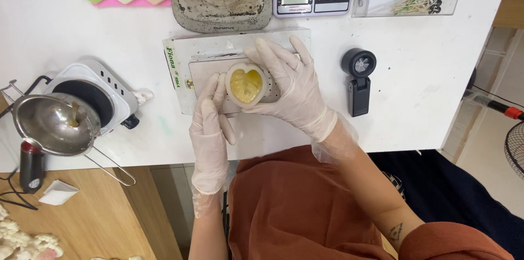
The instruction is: Using a heat gun to melt the surface of wax in a heart-shaped mold and checking the temperature with an infrared thermometer.
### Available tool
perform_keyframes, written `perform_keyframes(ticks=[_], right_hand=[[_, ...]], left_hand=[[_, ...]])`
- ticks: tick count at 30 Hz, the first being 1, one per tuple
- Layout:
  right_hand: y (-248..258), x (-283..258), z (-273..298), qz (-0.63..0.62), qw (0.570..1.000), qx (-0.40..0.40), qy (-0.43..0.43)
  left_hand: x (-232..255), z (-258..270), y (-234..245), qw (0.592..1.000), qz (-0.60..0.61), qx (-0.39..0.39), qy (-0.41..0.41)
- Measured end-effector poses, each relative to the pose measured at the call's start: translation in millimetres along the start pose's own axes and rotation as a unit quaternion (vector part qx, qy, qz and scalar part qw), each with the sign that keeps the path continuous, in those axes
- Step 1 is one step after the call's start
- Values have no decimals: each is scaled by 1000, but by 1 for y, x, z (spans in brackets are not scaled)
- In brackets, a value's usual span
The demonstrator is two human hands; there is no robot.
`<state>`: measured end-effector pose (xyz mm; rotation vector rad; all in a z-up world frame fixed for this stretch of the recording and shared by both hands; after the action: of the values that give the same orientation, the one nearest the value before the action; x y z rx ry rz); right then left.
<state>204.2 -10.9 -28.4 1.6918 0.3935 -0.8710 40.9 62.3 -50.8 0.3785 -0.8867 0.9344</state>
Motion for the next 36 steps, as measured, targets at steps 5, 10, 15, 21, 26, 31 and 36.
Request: perform_keyframes(ticks=[5, 10, 15, 21, 26, 31, 36], right_hand=[[-3, 3, 2, 6, 1000, 11, 2], [0, 0, 2, 11, 1000, 17, 14], [1, 0, 0, -13, 1000, 9, 5], [-4, 4, 0, -17, 1000, 12, -3], [-5, 4, 0, -35, 999, 14, -4], [-2, 2, 0, -29, 999, 13, 8], [-2, 3, 1, -36, 999, 25, 18]], left_hand=[[1, -1, 2, 1000, -29, -2, -4], [-8, -1, 3, 1000, -24, 5, 8], [-7, -2, 2, 1000, -16, 22, 14], [1, -1, 1, 1000, -22, 17, 8], [-2, -2, 3, 999, -24, 20, 10], [-3, -1, 3, 1000, -12, 24, 8], [-3, -4, 4, 999, -27, 29, -12]])
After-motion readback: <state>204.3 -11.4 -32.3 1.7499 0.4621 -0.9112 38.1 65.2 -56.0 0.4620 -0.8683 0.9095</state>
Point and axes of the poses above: each hand's wrist, its own z-axis away from the middle knuckle, its own y-axis out of the back of the hand, x = y × z, the point moved 9 cm from there along -z, towards the middle knuckle, and after that the axes turned 3 degrees about -x, right-handed, at the moved point
